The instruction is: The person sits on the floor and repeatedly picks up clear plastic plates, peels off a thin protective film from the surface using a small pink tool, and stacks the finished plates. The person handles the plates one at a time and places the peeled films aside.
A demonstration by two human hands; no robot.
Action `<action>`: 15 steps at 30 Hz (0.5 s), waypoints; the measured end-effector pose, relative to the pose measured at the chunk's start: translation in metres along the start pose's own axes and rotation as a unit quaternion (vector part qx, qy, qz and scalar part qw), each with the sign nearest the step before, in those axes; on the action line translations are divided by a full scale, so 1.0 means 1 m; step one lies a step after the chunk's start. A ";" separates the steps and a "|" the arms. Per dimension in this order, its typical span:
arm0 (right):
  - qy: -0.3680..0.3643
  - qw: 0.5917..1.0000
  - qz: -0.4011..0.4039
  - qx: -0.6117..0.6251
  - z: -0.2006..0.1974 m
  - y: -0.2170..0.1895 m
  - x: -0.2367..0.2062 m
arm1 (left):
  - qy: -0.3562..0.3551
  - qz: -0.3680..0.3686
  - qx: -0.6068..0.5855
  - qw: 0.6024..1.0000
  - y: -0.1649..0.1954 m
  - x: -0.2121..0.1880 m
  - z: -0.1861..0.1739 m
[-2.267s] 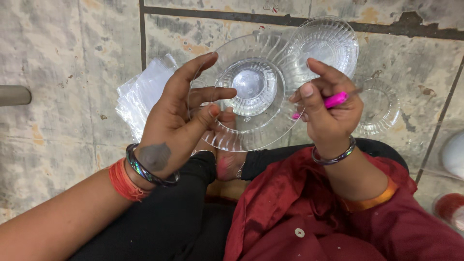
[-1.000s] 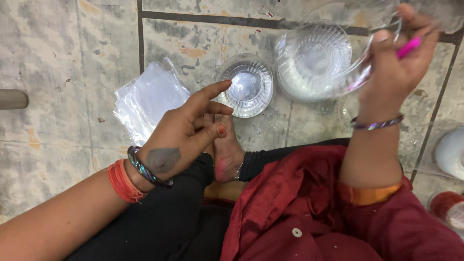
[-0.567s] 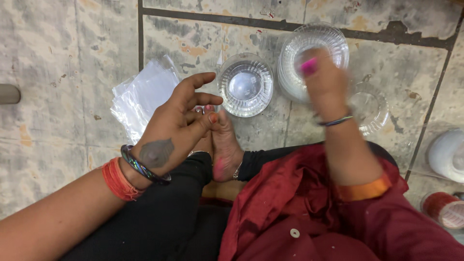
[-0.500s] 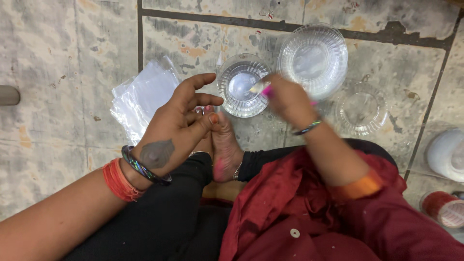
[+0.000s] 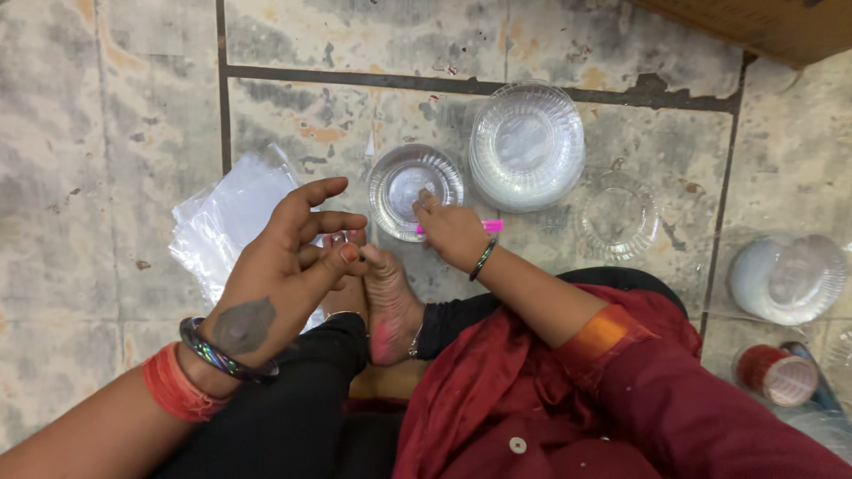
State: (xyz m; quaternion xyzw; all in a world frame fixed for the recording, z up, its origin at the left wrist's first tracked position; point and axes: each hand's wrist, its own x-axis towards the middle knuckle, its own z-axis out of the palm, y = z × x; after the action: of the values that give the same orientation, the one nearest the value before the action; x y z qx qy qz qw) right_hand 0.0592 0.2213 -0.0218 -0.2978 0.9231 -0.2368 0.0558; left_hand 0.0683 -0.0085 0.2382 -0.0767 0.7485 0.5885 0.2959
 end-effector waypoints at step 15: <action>-0.057 0.997 -0.051 -0.030 -0.002 -0.024 -0.001 | 0.016 -0.048 -0.033 0.998 -0.014 0.003 -0.004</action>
State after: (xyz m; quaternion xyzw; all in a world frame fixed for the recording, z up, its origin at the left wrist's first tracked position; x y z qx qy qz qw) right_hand 0.0724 0.2053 -0.0090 -0.3592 0.9088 -0.1938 0.0870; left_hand 0.0711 -0.0155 0.2258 -0.1317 0.7285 0.5972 0.3087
